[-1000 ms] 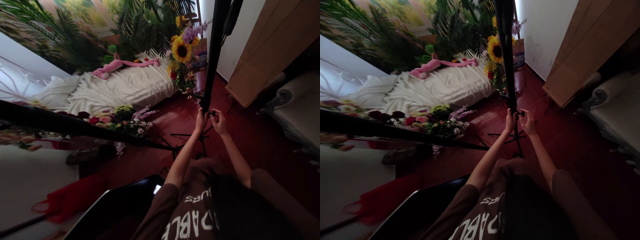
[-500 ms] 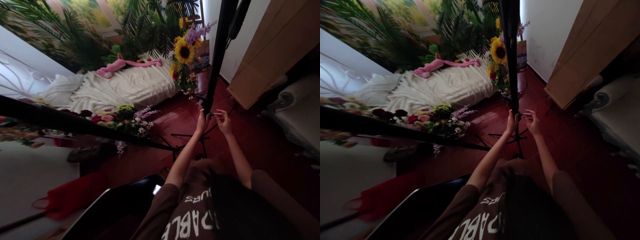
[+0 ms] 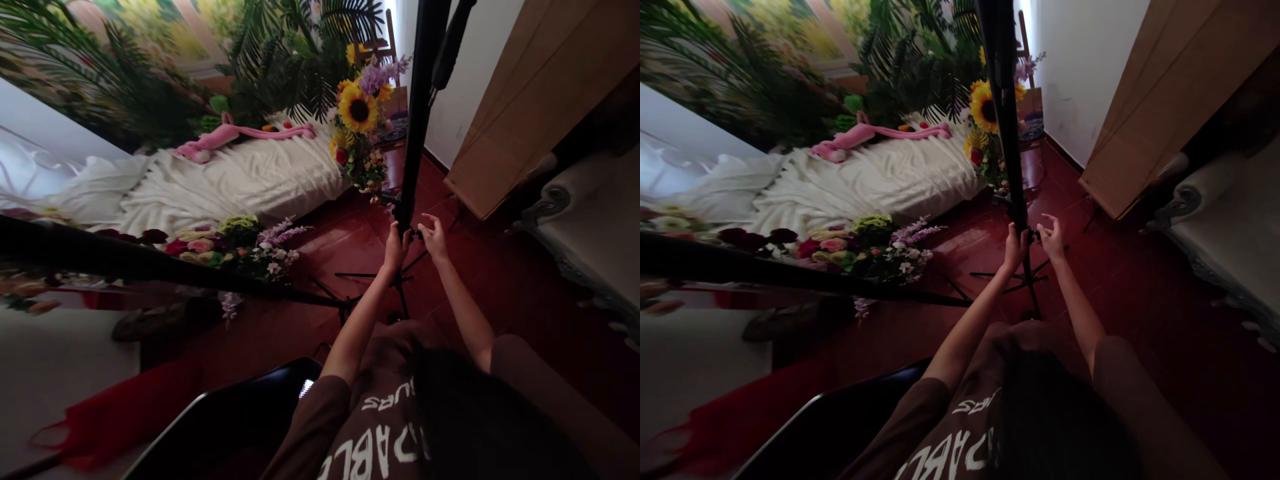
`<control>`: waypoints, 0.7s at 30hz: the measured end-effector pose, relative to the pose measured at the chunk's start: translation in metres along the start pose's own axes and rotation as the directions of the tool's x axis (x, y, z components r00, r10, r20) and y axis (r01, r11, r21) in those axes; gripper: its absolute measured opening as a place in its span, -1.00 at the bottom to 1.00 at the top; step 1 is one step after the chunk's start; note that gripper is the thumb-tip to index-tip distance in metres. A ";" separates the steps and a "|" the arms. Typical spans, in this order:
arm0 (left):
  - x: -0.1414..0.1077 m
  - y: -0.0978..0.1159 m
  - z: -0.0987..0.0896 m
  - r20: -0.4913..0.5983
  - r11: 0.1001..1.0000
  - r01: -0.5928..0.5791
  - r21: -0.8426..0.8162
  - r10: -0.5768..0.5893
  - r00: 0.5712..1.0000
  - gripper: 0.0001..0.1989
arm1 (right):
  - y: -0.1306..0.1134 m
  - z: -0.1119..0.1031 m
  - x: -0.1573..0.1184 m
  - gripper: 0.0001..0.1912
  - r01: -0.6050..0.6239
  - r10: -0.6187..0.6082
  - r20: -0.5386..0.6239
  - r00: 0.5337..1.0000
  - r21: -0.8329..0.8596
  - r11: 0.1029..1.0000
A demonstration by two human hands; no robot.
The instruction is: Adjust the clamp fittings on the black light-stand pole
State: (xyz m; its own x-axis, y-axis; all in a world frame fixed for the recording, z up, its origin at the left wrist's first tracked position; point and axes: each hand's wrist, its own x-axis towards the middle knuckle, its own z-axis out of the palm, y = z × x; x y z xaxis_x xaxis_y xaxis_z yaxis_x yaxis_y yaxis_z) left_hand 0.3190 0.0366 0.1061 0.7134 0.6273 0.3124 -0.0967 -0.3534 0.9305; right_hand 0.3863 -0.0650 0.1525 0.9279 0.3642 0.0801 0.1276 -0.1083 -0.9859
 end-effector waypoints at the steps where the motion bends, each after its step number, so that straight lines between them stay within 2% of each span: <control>1: 0.000 0.001 0.000 -0.002 1.000 0.004 -0.002 -0.004 1.000 -0.62 | 0.001 0.001 0.001 -0.55 -0.017 0.018 -0.013 1.000 0.003 1.000; 6: -0.003 0.012 -0.004 0.012 0.999 0.018 -0.047 -0.017 1.000 -0.59 | -0.002 0.010 -0.003 -0.70 -0.064 0.065 -0.091 0.994 0.017 0.998; 9: -0.008 0.019 -0.014 0.049 0.994 0.020 -0.106 -0.015 0.999 -0.53 | -0.005 0.013 -0.006 -0.72 -0.120 0.126 -0.139 0.982 0.055 0.991; 12: -0.022 0.024 -0.039 0.066 0.995 0.028 -0.100 -0.021 0.998 -0.58 | -0.005 0.012 -0.010 -0.63 -0.176 0.191 -0.165 0.968 0.105 0.979; 14: -0.038 0.029 -0.064 0.031 1.000 0.015 -0.001 -0.015 0.999 -0.64 | -0.001 0.011 -0.016 -0.56 -0.228 0.247 -0.162 0.955 0.124 0.966; 16: -0.059 0.035 -0.094 -0.074 0.991 -0.014 0.132 0.024 0.997 -0.68 | 0.004 0.011 -0.026 -0.51 -0.280 0.295 -0.150 0.944 0.115 0.953; 18: -0.081 0.044 -0.126 -0.245 0.967 -0.014 0.253 0.078 0.967 -0.71 | 0.011 0.016 -0.039 -0.47 -0.305 0.312 -0.108 0.944 0.080 0.949; 19: -0.091 0.048 -0.141 -0.341 0.950 0.000 0.311 0.112 0.933 -0.73 | 0.013 0.020 -0.046 -0.46 -0.306 0.310 -0.067 0.948 0.058 0.950; 21: -0.106 0.055 -0.168 -0.518 0.907 0.050 0.417 0.193 0.834 -0.74 | 0.015 0.031 -0.059 -0.47 -0.311 0.310 0.036 0.950 0.015 0.950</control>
State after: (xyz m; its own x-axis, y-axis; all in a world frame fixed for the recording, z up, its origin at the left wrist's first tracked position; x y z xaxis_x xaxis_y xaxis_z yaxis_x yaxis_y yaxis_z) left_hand 0.1214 0.0674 0.1565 0.2167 0.8141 0.5387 0.2372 -0.5792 0.7799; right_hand 0.3223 -0.0593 0.1289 0.9086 0.3454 -0.2349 -0.1725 -0.2019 -0.9641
